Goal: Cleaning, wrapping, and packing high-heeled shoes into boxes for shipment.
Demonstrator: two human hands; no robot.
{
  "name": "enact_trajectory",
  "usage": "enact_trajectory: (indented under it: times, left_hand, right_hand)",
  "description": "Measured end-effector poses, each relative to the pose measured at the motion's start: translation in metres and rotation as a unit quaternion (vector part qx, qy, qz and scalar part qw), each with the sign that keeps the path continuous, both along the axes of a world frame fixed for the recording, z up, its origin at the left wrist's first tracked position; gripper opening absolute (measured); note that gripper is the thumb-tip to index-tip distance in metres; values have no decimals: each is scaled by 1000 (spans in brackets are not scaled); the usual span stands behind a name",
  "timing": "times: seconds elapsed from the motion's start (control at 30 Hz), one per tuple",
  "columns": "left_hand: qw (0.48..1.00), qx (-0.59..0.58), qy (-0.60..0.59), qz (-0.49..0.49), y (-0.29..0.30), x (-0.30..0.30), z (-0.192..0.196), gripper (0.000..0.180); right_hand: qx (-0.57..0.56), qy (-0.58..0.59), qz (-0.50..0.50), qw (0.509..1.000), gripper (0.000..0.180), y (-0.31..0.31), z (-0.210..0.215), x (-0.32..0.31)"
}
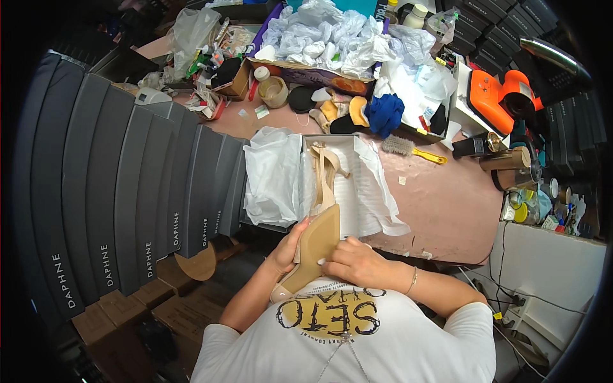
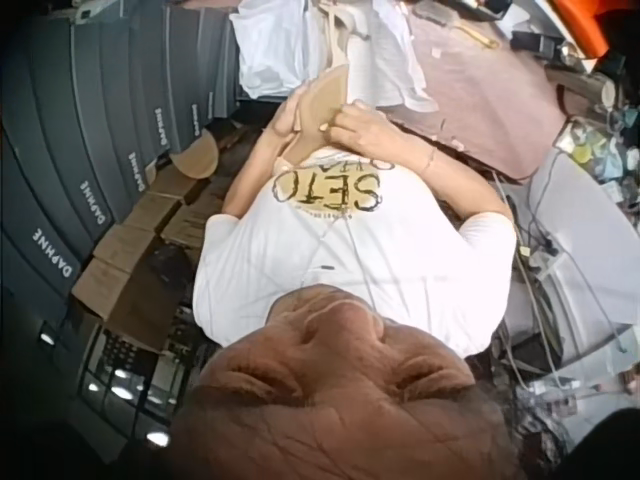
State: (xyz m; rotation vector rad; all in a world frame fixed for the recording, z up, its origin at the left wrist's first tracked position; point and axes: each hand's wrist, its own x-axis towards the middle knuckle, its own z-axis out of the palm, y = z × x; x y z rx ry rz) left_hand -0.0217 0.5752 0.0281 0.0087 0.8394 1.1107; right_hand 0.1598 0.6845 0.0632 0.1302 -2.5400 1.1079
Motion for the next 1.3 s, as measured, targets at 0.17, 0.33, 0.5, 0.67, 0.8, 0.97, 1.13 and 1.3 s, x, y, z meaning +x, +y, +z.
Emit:
enact_trajectory:
  times: [0.17, 0.33, 0.5, 0.67, 0.8, 0.97, 1.13, 1.3]
  left_hand:
    - [998, -39, 31, 29, -1, 10, 1, 49]
    - [1000, -9, -1, 12, 1, 4, 3, 50]
    - [999, 9, 25, 30, -6, 2, -1, 52]
    - [994, 81, 64, 24, -1, 1, 15, 54]
    - [992, 105, 65, 19, 0, 2, 17, 53]
    - [994, 97, 43, 32, 4, 7, 19, 54]
    - [995, 91, 34, 18, 0, 7, 14, 57]
    - [995, 92, 47, 7, 1, 5, 19, 57]
  right_hand:
    - [6, 19, -2, 1000, 14, 3, 4, -29]
    - [13, 10, -4, 1000, 16, 6, 5, -22]
    - [-273, 15, -190, 943, 13, 27, 5, -41]
    - [-670, -50, -191, 715, 17, 52, -19, 16]
    - [-629, -75, -145, 761, 22, 32, 5, 15]
    - [-160, -23, -144, 976, 30, 11, 36, -12]
    - [-16, -57, -112, 992, 35, 5, 33, -9]
    - [-63, -77, -75, 992, 28, 5, 24, 5]
